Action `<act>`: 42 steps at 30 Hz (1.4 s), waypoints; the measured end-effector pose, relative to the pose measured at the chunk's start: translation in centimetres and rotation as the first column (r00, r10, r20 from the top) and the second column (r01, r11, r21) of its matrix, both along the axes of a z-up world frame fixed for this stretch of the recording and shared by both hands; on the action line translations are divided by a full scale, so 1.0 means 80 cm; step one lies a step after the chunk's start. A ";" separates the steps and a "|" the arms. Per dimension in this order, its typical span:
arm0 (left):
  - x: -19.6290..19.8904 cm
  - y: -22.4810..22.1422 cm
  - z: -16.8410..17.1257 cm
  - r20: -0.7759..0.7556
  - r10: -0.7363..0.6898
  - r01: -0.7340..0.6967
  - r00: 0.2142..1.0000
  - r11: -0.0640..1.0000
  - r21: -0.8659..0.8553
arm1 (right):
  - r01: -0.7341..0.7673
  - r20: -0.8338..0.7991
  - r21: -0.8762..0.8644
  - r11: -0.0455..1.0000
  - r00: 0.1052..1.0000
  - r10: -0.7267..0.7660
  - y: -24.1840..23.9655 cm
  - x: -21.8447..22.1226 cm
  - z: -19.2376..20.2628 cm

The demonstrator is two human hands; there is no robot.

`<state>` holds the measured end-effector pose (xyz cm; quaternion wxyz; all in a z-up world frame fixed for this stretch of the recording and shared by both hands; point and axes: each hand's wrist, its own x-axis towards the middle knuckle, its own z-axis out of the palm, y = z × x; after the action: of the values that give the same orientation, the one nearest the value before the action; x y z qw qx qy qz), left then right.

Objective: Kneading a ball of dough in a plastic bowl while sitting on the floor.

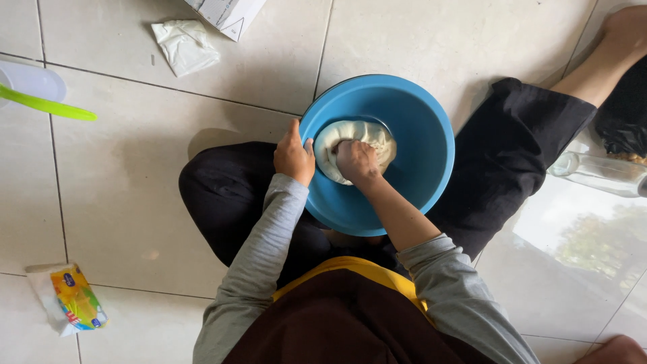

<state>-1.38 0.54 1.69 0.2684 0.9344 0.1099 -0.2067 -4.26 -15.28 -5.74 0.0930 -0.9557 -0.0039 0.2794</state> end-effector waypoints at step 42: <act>-0.056 0.019 -0.031 0.215 0.271 -0.202 0.938 0.934 -0.295 | 0.464 0.275 0.294 0.836 0.797 -0.538 -0.092 0.034 -0.084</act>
<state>-5.84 2.07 -0.81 0.4275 0.8876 0.1585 -0.0650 -1.52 -22.62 -12.47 0.2627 -0.9404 0.2044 0.0700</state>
